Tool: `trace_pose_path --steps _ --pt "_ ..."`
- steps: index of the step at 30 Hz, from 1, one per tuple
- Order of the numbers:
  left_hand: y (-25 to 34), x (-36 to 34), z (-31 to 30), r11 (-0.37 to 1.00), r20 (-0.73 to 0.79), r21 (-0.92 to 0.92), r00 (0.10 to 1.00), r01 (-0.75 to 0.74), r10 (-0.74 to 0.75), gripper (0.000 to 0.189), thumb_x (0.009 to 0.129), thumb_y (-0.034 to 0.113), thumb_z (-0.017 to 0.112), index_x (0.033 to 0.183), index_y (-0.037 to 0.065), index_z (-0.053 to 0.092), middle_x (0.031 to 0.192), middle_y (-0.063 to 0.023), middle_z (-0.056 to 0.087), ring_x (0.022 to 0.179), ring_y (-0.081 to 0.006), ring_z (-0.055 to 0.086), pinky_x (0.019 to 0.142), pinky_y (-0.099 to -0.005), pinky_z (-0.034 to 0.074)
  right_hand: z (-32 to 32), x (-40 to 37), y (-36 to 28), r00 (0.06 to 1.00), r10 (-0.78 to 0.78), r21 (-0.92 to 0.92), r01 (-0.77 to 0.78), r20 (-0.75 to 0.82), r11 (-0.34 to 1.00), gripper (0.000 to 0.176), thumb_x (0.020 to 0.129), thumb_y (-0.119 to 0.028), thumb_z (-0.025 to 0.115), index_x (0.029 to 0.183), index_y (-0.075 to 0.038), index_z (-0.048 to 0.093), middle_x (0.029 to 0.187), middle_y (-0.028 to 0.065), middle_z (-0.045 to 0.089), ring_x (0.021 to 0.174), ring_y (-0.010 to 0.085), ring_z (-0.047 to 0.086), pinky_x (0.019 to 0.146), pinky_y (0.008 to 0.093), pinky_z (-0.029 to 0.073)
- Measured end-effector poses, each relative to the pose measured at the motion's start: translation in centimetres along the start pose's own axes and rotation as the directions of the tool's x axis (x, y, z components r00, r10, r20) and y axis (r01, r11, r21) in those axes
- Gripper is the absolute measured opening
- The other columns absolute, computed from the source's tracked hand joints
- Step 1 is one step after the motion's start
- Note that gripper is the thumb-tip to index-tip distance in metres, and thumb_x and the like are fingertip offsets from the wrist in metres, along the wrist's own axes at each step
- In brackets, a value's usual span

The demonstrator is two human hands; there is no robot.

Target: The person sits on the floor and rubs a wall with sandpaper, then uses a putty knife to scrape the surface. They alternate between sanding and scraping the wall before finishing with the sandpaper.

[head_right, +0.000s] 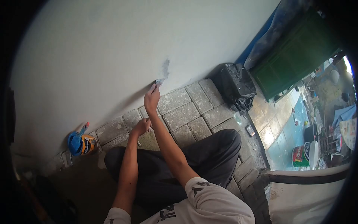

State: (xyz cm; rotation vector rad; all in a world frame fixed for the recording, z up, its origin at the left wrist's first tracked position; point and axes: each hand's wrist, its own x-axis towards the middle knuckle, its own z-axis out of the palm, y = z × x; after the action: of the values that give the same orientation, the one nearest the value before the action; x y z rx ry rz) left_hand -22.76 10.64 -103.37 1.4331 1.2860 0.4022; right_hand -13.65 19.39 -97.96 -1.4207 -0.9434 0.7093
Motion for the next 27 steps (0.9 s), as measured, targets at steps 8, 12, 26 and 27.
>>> trace_pose_path --steps 8,12,26,27 --pt "-3.2 0.8 1.2 0.984 -0.042 0.107 0.988 -0.140 0.146 0.043 0.108 0.029 0.037 0.105 -0.008 0.060 0.078 -0.0196 0.069 0.067 -0.0296 0.068 0.067 -0.0438 0.053 -0.3 -0.4 -4.2 0.995 -0.019 0.124 0.007 0.102 0.992 0.049 0.110 -0.019 0.040 0.150 0.010 0.037 0.154 0.0352 0.037 0.148 0.0440 0.032 0.120 0.0404 0.031" --pt "-2.4 0.2 1.4 0.987 -0.090 0.058 0.984 -0.152 0.157 0.061 0.110 0.042 0.030 0.103 -0.007 0.065 0.081 -0.0196 0.073 0.063 -0.0308 0.067 0.069 -0.0451 0.054 -0.6 -0.2 -7.1 0.880 -0.472 0.080 0.468 0.046 0.880 0.048 0.107 -0.008 0.042 0.151 0.010 0.034 0.155 0.0351 0.036 0.148 0.0465 0.031 0.122 0.0442 0.029" --pt "-3.0 1.1 0.9 0.988 -0.047 0.157 0.999 -0.012 0.020 0.053 0.109 0.038 0.034 0.105 -0.006 0.063 0.086 -0.0222 0.073 0.072 -0.0324 0.071 0.074 -0.0470 0.055 -0.8 -0.3 -5.3 0.936 -0.326 0.020 0.327 0.131 0.945 0.047 0.107 -0.007 0.040 0.150 0.010 0.034 0.151 0.0390 0.037 0.145 0.0474 0.034 0.120 0.0473 0.031" --pt "-2.6 1.1 1.0 0.988 -0.045 0.156 0.999 -0.019 0.027 0.053 0.109 0.038 0.034 0.105 -0.006 0.063 0.086 -0.0222 0.073 0.072 -0.0324 0.071 0.074 -0.0470 0.055 -0.7 -0.2 -5.7 0.903 -0.420 0.012 0.420 0.093 0.907 0.046 0.107 -0.006 0.041 0.150 0.010 0.035 0.154 0.0386 0.034 0.148 0.0478 0.030 0.121 0.0474 0.030"
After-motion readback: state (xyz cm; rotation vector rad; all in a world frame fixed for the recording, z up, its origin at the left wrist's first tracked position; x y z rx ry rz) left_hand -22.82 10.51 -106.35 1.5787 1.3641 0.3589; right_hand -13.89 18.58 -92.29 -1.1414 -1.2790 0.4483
